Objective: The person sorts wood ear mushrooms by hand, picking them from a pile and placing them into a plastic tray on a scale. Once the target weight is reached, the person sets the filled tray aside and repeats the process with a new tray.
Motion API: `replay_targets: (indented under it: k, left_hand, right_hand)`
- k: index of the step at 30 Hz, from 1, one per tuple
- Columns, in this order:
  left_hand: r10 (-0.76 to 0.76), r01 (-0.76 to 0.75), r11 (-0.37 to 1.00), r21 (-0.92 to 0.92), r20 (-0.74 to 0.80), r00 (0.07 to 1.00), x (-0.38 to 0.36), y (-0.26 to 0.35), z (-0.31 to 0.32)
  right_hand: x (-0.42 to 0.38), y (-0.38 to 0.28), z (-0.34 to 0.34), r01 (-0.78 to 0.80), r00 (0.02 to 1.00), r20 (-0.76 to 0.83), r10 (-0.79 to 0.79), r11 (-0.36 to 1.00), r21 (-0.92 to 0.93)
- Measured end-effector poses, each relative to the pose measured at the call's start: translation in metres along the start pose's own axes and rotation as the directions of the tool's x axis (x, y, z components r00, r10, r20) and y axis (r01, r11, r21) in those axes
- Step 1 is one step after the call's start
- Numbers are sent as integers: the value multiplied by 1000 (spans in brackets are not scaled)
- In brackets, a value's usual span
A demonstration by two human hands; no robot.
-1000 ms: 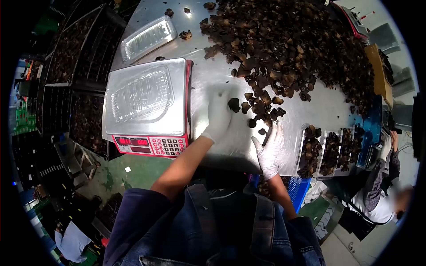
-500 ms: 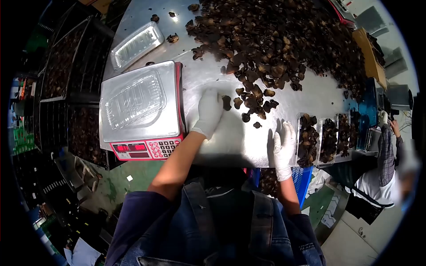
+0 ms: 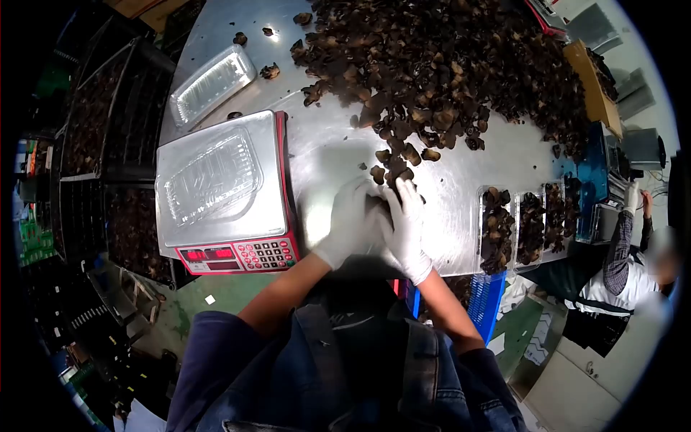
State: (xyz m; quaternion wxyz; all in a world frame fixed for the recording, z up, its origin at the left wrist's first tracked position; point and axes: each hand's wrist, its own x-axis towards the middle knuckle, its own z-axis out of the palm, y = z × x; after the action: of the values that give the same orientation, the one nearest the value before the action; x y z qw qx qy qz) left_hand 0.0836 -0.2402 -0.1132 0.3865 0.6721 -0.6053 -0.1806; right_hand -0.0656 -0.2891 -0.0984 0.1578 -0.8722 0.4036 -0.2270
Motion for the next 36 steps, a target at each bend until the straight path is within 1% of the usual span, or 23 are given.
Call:
replay_targets:
  k: [2, 3, 5, 6, 7, 9, 10, 11, 13, 15, 16, 17, 18, 20, 21, 23, 24, 25, 29, 31, 33, 34, 36]
  left_hand:
    - [-53, 54, 998, 28, -12, 999, -9, 5, -2]
    - [-104, 105, 993, 61, -23, 994, -11, 7, -2]
    - [-25, 29, 992, 125, -36, 999, -15, -3, 9]
    - [-43, 49, 989, 140, -41, 998, -13, 0, 11]
    - [-59, 65, 986, 152, -43, 997, -11, 4, 12]
    - [-64, 63, 988, 139, -2, 998, -9, 8, 6]
    - [-82, 77, 988, 134, 30, 996, -8, 8, 5]
    - [-79, 75, 989, 124, 27, 997, -8, 5, 7]
    - [52, -44, 978, 204, -32, 998, -7, 0, 10]
    - [0, 5, 982, 187, -25, 1000, -9, 3, 10]
    - [-36, 34, 986, 165, 13, 999, -8, 5, 7]
    - [-68, 60, 987, 147, 52, 996, -7, 5, 5]
    - [-40, 32, 986, 163, 43, 998, -9, 3, 7]
    - [-23, 20, 987, 157, 21, 1000, -8, 3, 6]
    - [-2, 2, 990, 142, 4, 1000, -9, 5, 4]
    - [-16, 22, 992, 124, -44, 999, -8, 10, 1]
    - [-25, 36, 995, 98, -110, 994, -2, 11, 0]
    - [-26, 37, 994, 98, -110, 994, 7, 12, -2]
    - [-46, 49, 998, 32, -106, 993, 74, 14, 6]
    - [126, -92, 972, 218, -148, 981, 113, 6, 24]
    - [28, -49, 926, 375, 62, 998, 151, 7, 33]
    - [88, -113, 860, 497, 74, 993, 163, 3, 39]
    - [93, -131, 835, 535, 98, 991, 182, -2, 49]
  right_hand:
    - [11, -2, -3, 24, 999, -45, -24, 1000, 7]
    - [25, 3, -4, -66, 997, -41, 66, 998, 17]
    - [63, 16, 3, -205, 964, -187, 188, 976, -73]
    - [76, 19, 1, -252, 961, -152, 231, 958, -136]
    - [76, 31, 18, -207, 970, -165, 181, 966, -158]
    - [60, 30, 27, -81, 992, -96, 87, 994, 68]
    - [49, 10, 22, -117, 993, -38, 115, 990, -78]
    - [31, 1, 26, -72, 995, -79, 65, 993, -90]
    - [10, -16, 15, -67, 995, -69, 71, 996, 63]
    - [32, 3, 15, -70, 984, -164, 74, 997, 33]
    - [63, 8, -5, -101, 967, -244, 79, 991, -82]
    - [93, 26, -16, -156, 939, -311, 151, 988, 6]
    - [122, 45, -23, -159, 923, -356, 142, 987, -16]
    - [157, 95, -11, -329, 916, -289, 277, 932, -149]
    - [162, 105, -11, -337, 927, -261, 268, 900, -276]
    - [152, 120, -14, -311, 940, -192, 281, 939, -149]
    - [137, 125, -15, -190, 949, -279, 148, 973, -131]
    - [119, 121, -21, -179, 955, -258, 150, 979, -93]
    - [30, 82, -33, -260, 957, -116, 265, 964, 58]
    - [17, 94, -25, -291, 939, -135, 317, 940, 178]
    - [50, 95, -35, -303, 930, -260, 260, 942, -143]
    - [77, 94, -42, -290, 933, -249, 261, 953, -87]
    - [123, 103, -41, -260, 952, -205, 228, 954, -148]
